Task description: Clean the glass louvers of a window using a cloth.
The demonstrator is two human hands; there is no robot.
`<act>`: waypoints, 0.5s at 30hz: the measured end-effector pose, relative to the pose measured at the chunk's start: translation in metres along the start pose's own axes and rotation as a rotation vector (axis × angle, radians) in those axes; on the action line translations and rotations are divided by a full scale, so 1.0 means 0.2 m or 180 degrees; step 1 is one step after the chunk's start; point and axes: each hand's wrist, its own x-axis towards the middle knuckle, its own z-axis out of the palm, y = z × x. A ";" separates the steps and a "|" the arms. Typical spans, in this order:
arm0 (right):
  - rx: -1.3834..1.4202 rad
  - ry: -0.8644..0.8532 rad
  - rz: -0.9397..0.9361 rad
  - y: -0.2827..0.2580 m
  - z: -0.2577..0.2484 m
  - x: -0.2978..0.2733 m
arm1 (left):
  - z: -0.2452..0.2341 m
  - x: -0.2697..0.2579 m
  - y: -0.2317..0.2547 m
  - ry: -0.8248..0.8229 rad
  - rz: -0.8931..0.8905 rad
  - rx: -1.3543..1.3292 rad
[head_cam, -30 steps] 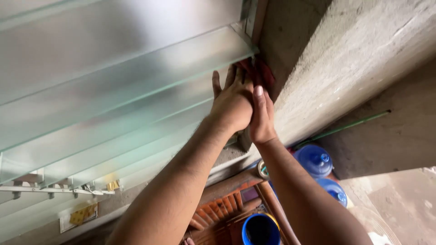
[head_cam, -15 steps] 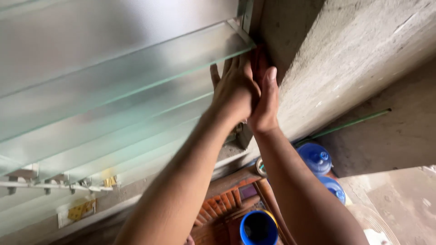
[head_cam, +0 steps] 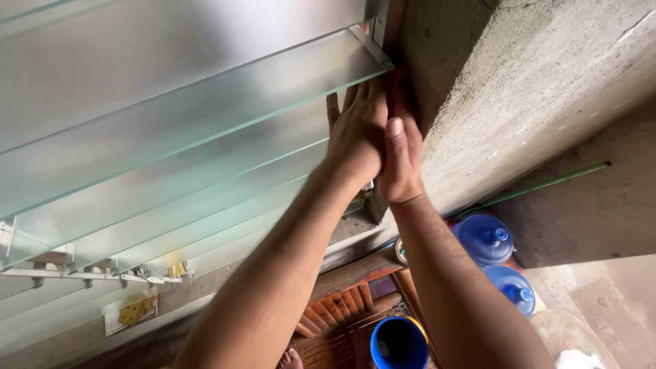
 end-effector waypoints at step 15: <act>0.0567 0.0245 0.0350 0.03 0.02 -0.02 | 0.09 -0.01 -0.08 -0.0006 0.0307 0.0027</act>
